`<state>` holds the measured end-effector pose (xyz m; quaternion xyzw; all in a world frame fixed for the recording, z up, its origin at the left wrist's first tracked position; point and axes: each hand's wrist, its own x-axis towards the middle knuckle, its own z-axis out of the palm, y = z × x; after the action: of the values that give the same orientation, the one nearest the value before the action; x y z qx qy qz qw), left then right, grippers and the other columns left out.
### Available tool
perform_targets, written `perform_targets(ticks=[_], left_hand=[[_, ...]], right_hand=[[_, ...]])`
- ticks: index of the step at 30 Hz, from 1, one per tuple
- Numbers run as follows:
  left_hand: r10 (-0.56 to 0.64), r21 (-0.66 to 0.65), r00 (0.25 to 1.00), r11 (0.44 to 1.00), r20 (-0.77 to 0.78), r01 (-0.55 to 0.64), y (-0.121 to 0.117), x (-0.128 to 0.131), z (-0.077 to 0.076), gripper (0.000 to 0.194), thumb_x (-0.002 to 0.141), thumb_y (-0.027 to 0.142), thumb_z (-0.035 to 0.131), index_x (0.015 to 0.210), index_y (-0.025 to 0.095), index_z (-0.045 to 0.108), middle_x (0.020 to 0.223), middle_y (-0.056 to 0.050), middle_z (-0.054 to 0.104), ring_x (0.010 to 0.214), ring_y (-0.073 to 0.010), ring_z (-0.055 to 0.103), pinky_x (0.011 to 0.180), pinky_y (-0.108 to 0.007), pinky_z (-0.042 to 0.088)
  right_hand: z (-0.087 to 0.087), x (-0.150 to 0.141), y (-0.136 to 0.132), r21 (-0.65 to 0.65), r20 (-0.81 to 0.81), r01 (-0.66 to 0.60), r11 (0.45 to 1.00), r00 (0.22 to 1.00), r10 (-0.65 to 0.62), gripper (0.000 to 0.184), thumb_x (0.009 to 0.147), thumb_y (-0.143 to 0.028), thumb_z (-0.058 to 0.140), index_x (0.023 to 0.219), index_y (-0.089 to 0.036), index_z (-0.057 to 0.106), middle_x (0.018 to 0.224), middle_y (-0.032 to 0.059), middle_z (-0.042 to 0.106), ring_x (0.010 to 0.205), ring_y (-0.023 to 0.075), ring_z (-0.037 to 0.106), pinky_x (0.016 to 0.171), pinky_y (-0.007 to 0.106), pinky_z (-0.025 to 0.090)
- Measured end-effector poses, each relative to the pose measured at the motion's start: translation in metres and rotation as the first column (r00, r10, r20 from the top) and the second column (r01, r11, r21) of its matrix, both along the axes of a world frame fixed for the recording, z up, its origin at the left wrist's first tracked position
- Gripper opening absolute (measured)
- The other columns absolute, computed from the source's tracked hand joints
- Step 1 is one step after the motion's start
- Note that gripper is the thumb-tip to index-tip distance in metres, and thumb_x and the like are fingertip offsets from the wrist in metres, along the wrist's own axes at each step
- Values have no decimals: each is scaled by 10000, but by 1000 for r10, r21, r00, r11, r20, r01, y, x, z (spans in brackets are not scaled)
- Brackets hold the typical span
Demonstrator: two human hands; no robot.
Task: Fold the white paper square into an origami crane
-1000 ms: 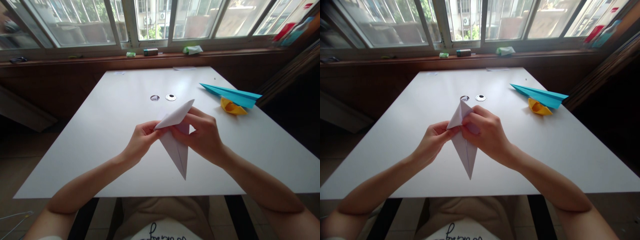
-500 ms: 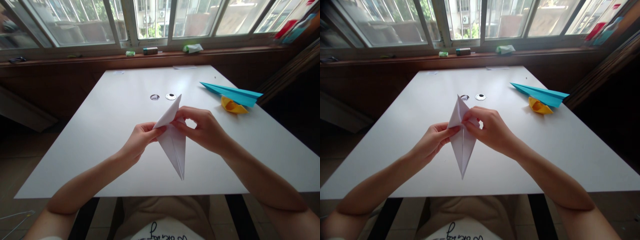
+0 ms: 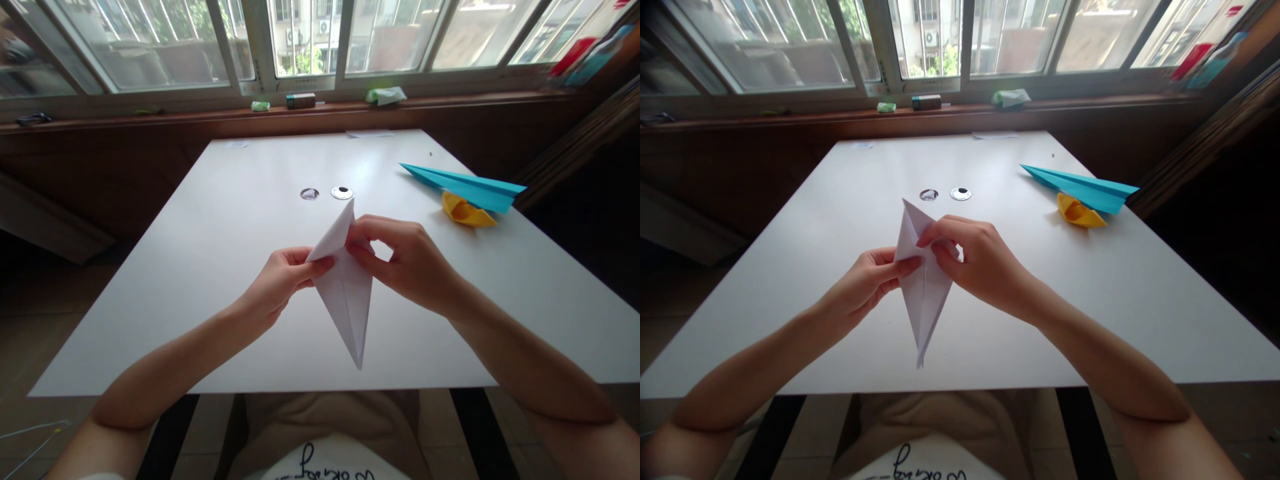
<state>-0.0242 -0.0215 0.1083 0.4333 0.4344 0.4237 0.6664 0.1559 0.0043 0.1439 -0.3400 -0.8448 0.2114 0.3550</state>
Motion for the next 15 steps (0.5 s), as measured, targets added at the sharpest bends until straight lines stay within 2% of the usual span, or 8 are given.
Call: perform_targets(ticks=[6,10,15], left_hand=[[10,36,999,999,-38,-9,-2,1,1,216,689,337,708,832,177,725,818,-48,686,806,-177,590,765,-307,458],[36,103,996,994,-84,-27,-5,1,3,247,712,364,685,884,190,721,830,-44,685,791,-174,586,739,-300,448],[-23,129,998,991,-60,31,-6,-1,7,249,749,336,659,956,207,712,881,-42,693,830,-164,586,766,-287,452]], right_hand=[[-1,-2,0,53,55,7,999,998,-10,90,746,-141,592,764,-167,676,818,43,650,672,126,582,582,236,467],[-4,-1,3,141,67,16,990,997,-26,92,770,-171,588,739,-179,674,767,26,635,621,111,558,542,227,450],[-1,0,4,178,60,15,984,998,-26,86,766,-178,588,732,-179,668,768,29,633,604,106,546,511,222,442]])
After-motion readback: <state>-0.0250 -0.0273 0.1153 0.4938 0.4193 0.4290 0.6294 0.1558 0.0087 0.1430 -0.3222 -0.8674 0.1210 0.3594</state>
